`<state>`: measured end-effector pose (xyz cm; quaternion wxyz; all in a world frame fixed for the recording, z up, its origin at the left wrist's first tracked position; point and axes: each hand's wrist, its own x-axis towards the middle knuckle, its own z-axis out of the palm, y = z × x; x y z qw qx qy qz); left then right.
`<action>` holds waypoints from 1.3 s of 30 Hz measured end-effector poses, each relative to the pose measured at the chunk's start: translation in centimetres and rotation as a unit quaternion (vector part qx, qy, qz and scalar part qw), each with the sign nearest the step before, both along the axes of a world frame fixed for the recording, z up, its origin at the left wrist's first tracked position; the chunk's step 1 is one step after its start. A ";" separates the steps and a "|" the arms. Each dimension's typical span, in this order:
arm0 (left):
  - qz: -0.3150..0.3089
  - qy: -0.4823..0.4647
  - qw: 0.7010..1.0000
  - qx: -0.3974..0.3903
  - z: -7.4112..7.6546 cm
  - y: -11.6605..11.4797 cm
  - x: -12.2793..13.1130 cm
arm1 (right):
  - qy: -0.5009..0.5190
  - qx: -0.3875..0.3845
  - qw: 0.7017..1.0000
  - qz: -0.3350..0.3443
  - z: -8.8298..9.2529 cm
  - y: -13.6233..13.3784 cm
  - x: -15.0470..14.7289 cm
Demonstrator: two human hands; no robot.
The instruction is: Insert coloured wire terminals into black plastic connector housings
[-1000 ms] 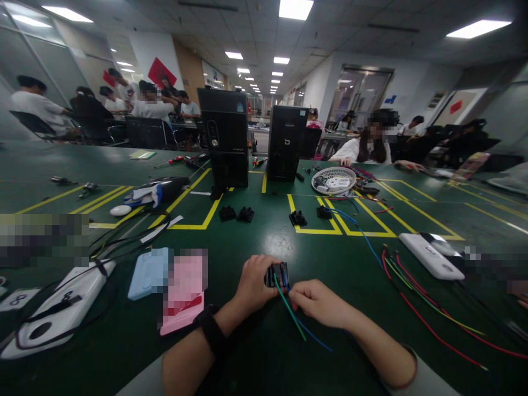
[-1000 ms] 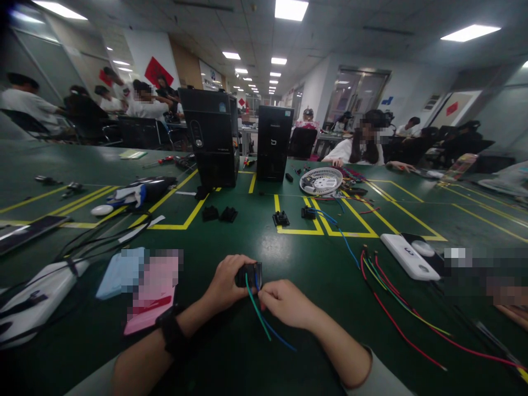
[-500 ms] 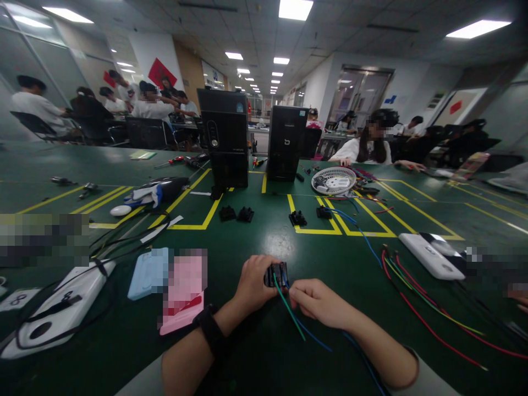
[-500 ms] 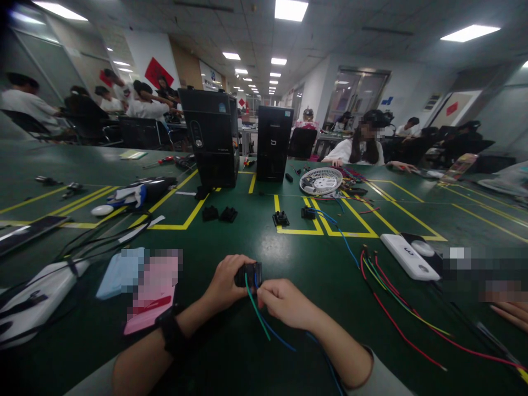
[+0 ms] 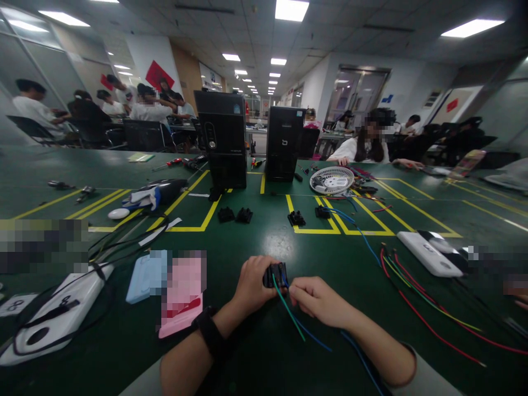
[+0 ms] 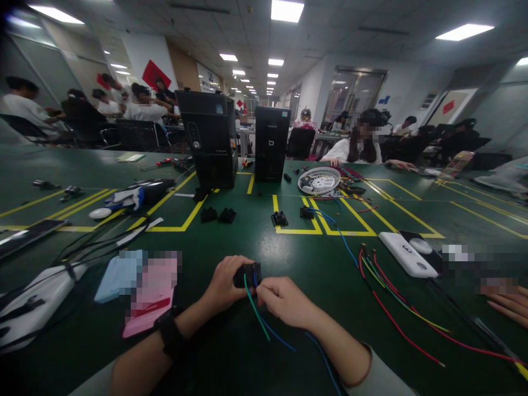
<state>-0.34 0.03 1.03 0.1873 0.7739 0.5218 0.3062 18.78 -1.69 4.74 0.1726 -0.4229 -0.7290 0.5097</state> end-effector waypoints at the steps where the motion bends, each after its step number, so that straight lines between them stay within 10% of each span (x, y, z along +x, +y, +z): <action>1: 0.000 -0.001 1.000 0.000 0.0 0.0 0.0 | 0.003 -0.005 1.000 0.003 -0.1 0.0 0.0; 16: 0.002 -0.002 1.000 -0.006 0.1 0.0 0.0 | -0.182 0.244 0.952 -0.023 0.0 -0.3 -0.2; 39: -0.003 0.001 1.000 0.005 0.0 0.0 0.0 | -0.148 0.273 0.950 -0.018 -0.4 -0.5 -0.3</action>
